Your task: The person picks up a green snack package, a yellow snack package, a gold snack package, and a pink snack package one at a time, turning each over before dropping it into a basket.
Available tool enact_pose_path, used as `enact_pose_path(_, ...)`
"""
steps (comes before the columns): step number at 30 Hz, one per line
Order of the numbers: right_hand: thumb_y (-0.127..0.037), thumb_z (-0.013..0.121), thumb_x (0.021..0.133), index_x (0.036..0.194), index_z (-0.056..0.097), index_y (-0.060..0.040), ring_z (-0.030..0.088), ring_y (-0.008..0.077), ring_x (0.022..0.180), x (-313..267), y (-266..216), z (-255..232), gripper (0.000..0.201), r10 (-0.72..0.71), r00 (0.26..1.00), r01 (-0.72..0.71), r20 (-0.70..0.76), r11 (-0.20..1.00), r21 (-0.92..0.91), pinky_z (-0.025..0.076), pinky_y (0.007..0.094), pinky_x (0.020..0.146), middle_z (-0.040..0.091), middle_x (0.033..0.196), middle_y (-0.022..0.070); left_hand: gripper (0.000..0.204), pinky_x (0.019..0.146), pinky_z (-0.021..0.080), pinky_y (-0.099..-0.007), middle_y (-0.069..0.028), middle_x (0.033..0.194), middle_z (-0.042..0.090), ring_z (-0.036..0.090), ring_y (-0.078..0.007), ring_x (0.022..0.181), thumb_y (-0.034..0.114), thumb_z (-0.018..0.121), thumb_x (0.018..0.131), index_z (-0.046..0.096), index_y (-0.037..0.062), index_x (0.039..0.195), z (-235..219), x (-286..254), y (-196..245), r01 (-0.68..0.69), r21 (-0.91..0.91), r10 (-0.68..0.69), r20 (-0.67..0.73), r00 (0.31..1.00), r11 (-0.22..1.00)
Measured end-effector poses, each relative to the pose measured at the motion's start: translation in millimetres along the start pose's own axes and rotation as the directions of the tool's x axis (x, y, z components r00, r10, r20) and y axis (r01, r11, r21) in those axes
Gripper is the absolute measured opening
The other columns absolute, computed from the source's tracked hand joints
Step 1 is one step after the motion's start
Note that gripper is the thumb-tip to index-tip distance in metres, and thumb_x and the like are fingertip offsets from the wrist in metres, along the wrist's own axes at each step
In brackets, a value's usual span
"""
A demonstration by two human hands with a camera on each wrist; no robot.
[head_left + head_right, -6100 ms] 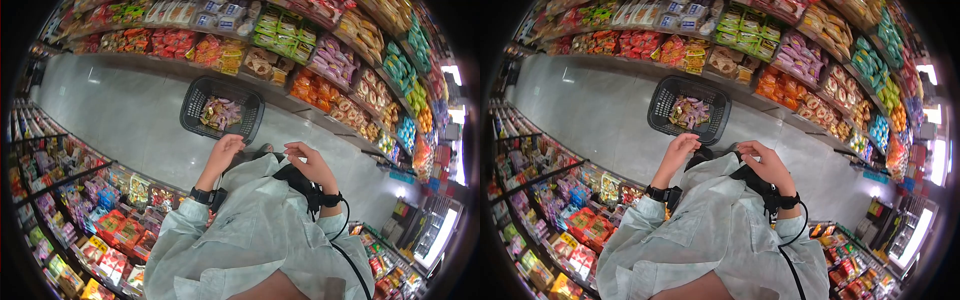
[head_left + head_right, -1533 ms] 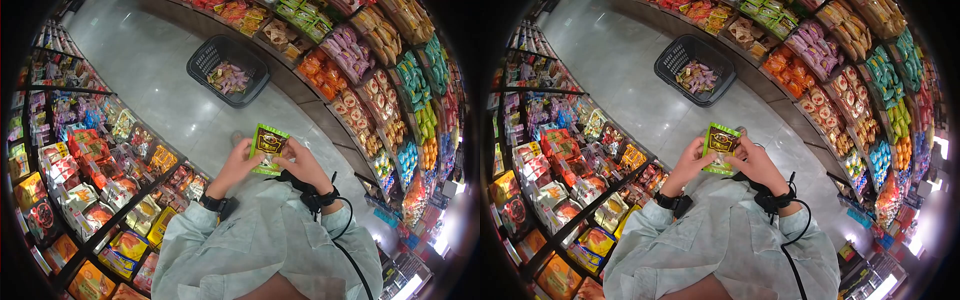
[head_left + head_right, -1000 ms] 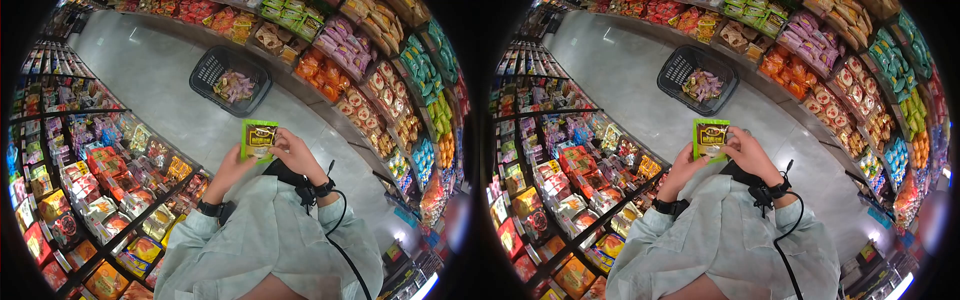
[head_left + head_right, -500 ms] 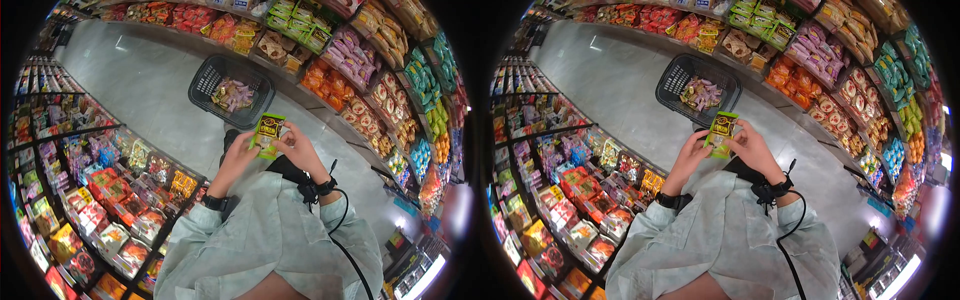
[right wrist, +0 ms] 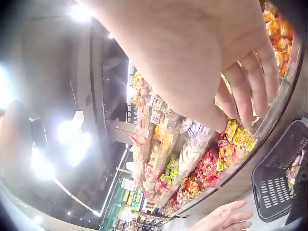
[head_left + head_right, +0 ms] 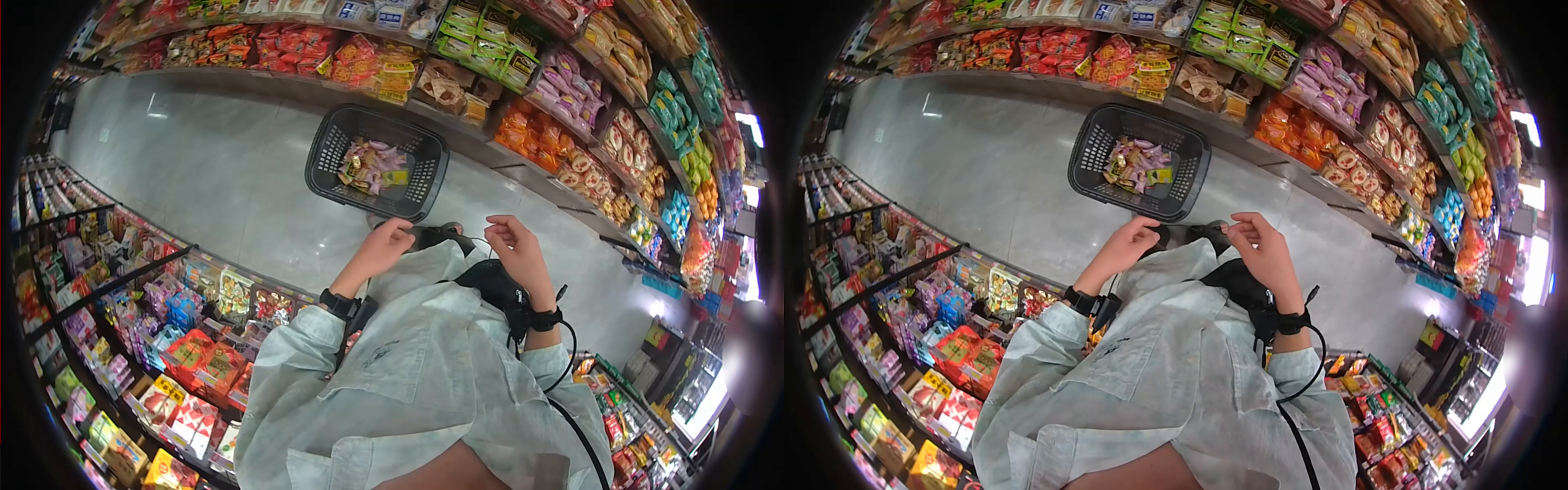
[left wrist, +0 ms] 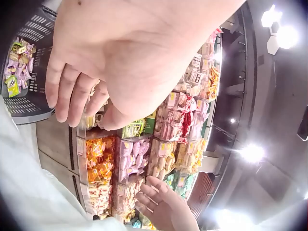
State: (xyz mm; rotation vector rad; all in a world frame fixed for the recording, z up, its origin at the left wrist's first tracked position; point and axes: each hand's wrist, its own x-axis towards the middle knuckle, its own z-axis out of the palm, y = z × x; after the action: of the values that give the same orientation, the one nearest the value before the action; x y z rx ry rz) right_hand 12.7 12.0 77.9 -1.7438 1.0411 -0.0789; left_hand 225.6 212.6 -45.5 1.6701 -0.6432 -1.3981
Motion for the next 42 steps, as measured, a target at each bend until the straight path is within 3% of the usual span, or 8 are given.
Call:
enact_pose_path(4, -0.013, 0.07, 0.097, 0.121, 0.068, -0.0003, 0.072, 0.0171, 0.093, -3.8, -3.2, -2.3, 0.028, 0.026, 0.999, -0.026, -0.037, 1.0, 0.001, 0.057, 0.0318, 0.088, 0.075, 0.099, 0.0085, 0.037, 0.084, 0.055, -0.0344, -0.0113, 0.101, 0.071, 0.068, -0.0204, 0.092, 0.025, 0.068, 0.099, 0.062, 0.0022, 0.127, -7.1, 16.3, -4.9, -0.057, -0.006, 0.057, 0.008, 0.998, 0.998)
enact_pose_path(10, -0.013, 0.07, 0.097, 0.123, 0.067, -0.0017, 0.072, 0.0177, 0.097, -7.2, -7.5, -11.6, 0.028, 0.058, 0.998, -0.058, -0.025, 0.998, -0.005, 0.056, 0.0326, 0.091, 0.075, 0.101, 0.0092, 0.029, 0.089, 0.052, -0.0291, -0.0078, 0.107, 0.072, 0.066, -0.0139, 0.097, 0.014, 0.063, 0.101, 0.061, 0.0006, 0.127, -2.3, 32.6, 9.0, -0.056, -0.001, 0.056, 0.048, 0.997, 0.998)
enact_pose_path(15, -0.01, 0.068, 0.099, 0.127, 0.066, -0.0031, 0.071, 0.0175, 0.103, -9.6, 9.6, -39.6, 0.029, 0.005, 0.996, -0.008, 0.084, 0.999, 0.039, 0.055, 0.0328, 0.095, 0.074, 0.109, 0.0083, 0.028, 0.09, 0.053, -0.0295, -0.0097, 0.108, 0.072, 0.067, -0.0154, 0.1, 0.013, 0.063, 0.101, 0.061, 0.001, 0.126, 16.8, 42.9, 9.0, -0.011, -0.067, 0.011, 0.007, 1.0, 0.998)
enact_pose_path(20, -0.01, 0.068, 0.098, 0.128, 0.064, -0.0017, 0.073, 0.0213, 0.103, -6.2, 40.0, -89.6, 0.031, -0.116, 0.975, 0.081, 0.189, 0.98, 0.183, 0.056, 0.0344, 0.095, 0.075, 0.111, 0.0108, 0.026, 0.09, 0.053, -0.0301, -0.0096, 0.109, 0.072, 0.067, -0.0157, 0.1, 0.014, 0.062, 0.102, 0.061, 0.0026, 0.126, 68.7, 44.0, 22.6, 0.015, -0.113, -0.026, -0.089, 0.996, 0.993)
enact_pose_path(26, -0.012, 0.068, 0.098, 0.129, 0.064, -0.0023, 0.072, 0.0208, 0.106, 0.8, 83.2, -156.1, 0.033, -0.21, 0.951, 0.154, 0.228, 0.959, 0.238, 0.054, 0.0345, 0.098, 0.075, 0.11, 0.0109, 0.027, 0.09, 0.053, -0.0299, -0.0078, 0.11, 0.073, 0.067, -0.0148, 0.1, 0.018, 0.06, 0.104, 0.061, 0.0052, 0.128, 152.5, 45.1, 75.0, 0.105, -0.124, -0.123, -0.155, 0.98, 0.987)
enact_pose_path(29, -0.016, 0.069, 0.097, 0.125, 0.065, -0.0011, 0.073, 0.0245, 0.102, -6.5, 100.9, -188.1, 0.032, -0.241, 0.947, 0.197, 0.212, 0.958, 0.209, 0.056, 0.0357, 0.094, 0.075, 0.107, 0.0137, 0.028, 0.09, 0.053, -0.0303, -0.008, 0.11, 0.073, 0.067, -0.0147, 0.1, 0.017, 0.06, 0.104, 0.06, 0.005, 0.129, 192.0, 58.0, 85.5, 0.119, -0.107, -0.133, -0.14, 0.981, 0.987)
enact_pose_path(34, -0.012, 0.067, 0.098, 0.127, 0.065, -0.0013, 0.072, 0.0225, 0.107, -32.6, 143.7, -228.7, 0.032, -0.184, 0.965, 0.138, 0.188, 0.962, 0.235, 0.055, 0.0349, 0.096, 0.075, 0.109, 0.0125, 0.031, 0.089, 0.053, -0.03, -0.0077, 0.111, 0.072, 0.067, -0.0143, 0.1, 0.017, 0.061, 0.103, 0.059, 0.0045, 0.131, 236.5, 86.8, 107.9, 0.084, -0.021, -0.084, -0.025, 0.996, 0.996)
enact_pose_path(42, -0.012, 0.068, 0.097, 0.127, 0.065, -0.0012, 0.072, 0.0218, 0.102, -72.8, 201.4, -258.6, 0.032, -0.056, 0.997, 0.072, -0.051, 0.908, 0.412, 0.056, 0.035, 0.093, 0.073, 0.108, 0.0127, 0.031, 0.084, 0.053, -0.0296, -0.009, 0.106, 0.072, 0.067, -0.0161, 0.094, 0.016, 0.065, 0.099, 0.06, 0.0016, 0.127, 249.6, 146.6, 135.5, 0.017, 0.17, -0.029, 0.07, 0.997, 0.985)
